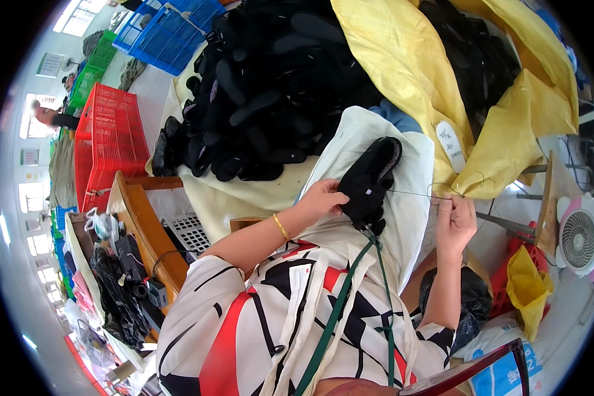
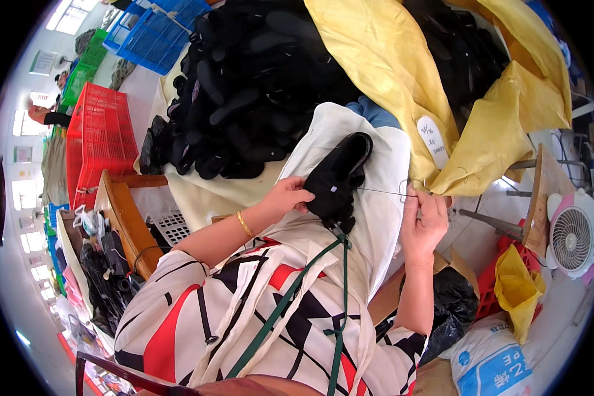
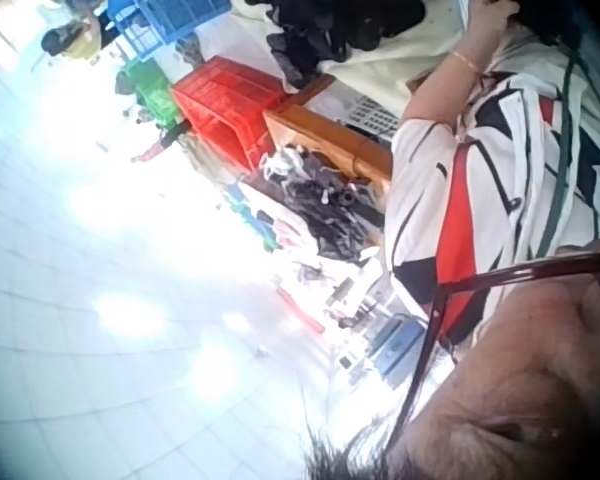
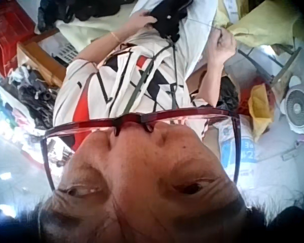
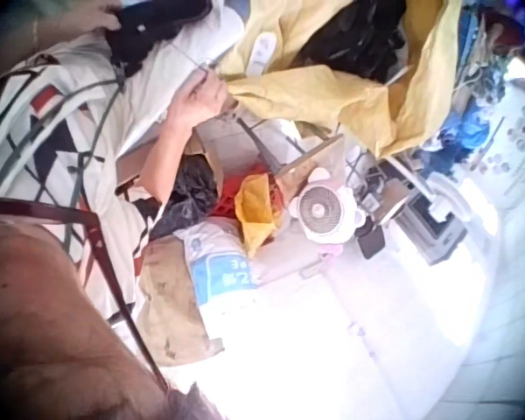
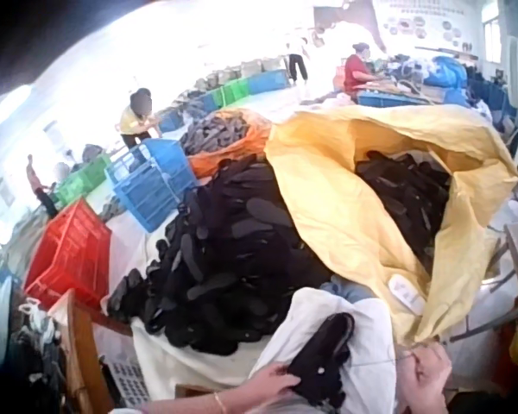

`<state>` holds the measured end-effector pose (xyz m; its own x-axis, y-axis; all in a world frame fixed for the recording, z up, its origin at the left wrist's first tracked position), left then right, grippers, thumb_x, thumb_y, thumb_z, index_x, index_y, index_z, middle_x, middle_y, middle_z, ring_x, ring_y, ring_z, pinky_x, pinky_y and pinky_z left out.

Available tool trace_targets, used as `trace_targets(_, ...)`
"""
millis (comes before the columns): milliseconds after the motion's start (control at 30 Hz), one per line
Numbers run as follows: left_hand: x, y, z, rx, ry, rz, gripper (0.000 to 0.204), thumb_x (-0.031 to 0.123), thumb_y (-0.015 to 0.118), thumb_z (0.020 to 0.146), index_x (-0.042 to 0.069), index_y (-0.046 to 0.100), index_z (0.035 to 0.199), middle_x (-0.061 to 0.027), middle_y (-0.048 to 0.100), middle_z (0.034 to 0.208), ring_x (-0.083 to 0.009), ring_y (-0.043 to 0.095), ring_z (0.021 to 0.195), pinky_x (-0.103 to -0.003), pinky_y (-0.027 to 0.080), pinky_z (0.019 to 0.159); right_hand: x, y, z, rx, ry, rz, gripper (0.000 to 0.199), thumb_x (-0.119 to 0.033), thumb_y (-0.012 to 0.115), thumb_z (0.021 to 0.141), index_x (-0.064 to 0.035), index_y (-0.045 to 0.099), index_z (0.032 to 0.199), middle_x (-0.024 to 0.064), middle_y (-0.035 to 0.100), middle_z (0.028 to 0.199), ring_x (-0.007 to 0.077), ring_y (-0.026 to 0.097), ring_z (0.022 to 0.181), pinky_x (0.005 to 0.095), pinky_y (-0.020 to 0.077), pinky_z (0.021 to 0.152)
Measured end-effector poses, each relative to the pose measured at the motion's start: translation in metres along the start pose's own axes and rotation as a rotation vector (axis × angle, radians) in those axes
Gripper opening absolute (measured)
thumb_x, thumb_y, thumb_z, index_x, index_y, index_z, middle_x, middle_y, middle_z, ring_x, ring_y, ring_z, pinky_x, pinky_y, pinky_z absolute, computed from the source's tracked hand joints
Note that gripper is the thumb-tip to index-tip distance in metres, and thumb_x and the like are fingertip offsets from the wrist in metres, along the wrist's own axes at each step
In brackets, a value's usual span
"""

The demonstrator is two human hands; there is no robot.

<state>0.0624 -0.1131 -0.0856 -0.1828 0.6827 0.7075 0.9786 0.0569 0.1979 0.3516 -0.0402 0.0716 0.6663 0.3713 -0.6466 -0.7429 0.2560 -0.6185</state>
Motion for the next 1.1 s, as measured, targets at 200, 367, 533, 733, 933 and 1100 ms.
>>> trace_targets(200,0.079,-0.005,-0.019,-0.053,0.367,0.194,0.027,0.006,0.062,0.083,0.001,0.063,0.109,0.0012,0.064,0.093,-0.0074,0.058,0.083,-0.024,0.049,0.075,-0.016,-0.038,-0.006,0.085,-0.048,-0.076,0.005,-0.008,0.069,0.091,-0.004,0.069,0.093,0.0095,0.057,0.074,0.0247,0.054,0.066,0.035,0.0473,0.062)
trace_targets(367,0.18,-0.017,-0.028,-0.053,0.58,0.523,0.032,0.002,0.057,0.081,-0.001,0.065,0.113,-0.0001,0.066,0.099,-0.0085,0.06,0.092,-0.024,0.049,0.085,-0.029,-0.057,-0.015,0.092,-0.086,-0.12,0.004,-0.005,0.071,0.088,-0.0041,0.068,0.09,0.0089,0.056,0.073,0.0239,0.055,0.066,0.0347,0.0467,0.061)
trace_targets(533,0.199,0.001,0.002,-0.302,0.387,0.584,0.03,0.006,0.058,0.081,-0.004,0.07,0.107,-0.0037,0.071,0.098,-0.0102,0.063,0.089,-0.024,0.05,0.084,-0.004,-0.056,-0.03,-0.05,-0.004,-0.173,0.001,-0.001,0.068,0.087,-0.0015,0.067,0.087,0.0115,0.06,0.076,0.0258,0.057,0.065,0.0337,0.0478,0.062)
trace_targets(733,0.139,-0.003,0.089,0.051,0.78,1.083,0.025,0.014,0.06,0.088,0.001,0.068,0.106,-0.0142,0.07,0.101,-0.0301,0.065,0.098,-0.036,0.05,0.09,0.041,0.01,-0.057,-0.427,-0.034,-0.277,0.013,-0.013,0.071,0.086,-0.002,0.064,0.084,0.0154,0.061,0.077,0.0375,0.059,0.071,0.0427,0.0483,0.062)
trace_targets(933,0.141,-0.008,0.055,0.347,0.713,1.054,0.029,0.031,0.063,0.093,0.003,0.066,0.088,-0.0148,0.067,0.085,-0.0349,0.063,0.082,-0.042,0.05,0.072,0.048,0.034,-0.016,-0.406,0.155,-0.121,0.011,-0.011,0.069,0.088,-0.0008,0.066,0.088,0.0143,0.062,0.079,0.0338,0.06,0.071,0.038,0.0492,0.062)
trace_targets(1100,0.122,-0.011,0.044,0.278,0.461,0.902,0.031,0.032,0.068,0.089,0.002,0.066,0.092,-0.0131,0.065,0.076,-0.0286,0.063,0.072,-0.038,0.049,0.066,0.019,0.122,0.031,-0.496,0.16,0.243,0.017,-0.013,0.07,0.088,-0.0021,0.068,0.1,0.0132,0.065,0.093,0.0325,0.065,0.082,0.0391,0.054,0.072)
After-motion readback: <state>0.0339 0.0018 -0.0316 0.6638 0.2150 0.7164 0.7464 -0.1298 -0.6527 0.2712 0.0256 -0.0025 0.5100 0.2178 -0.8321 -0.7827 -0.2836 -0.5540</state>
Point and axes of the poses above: each hand's wrist, its own z-axis towards the middle knuckle, its own y-axis out of the palm, x = y × z, the point moved 8 cm from there along z, towards the middle knuckle
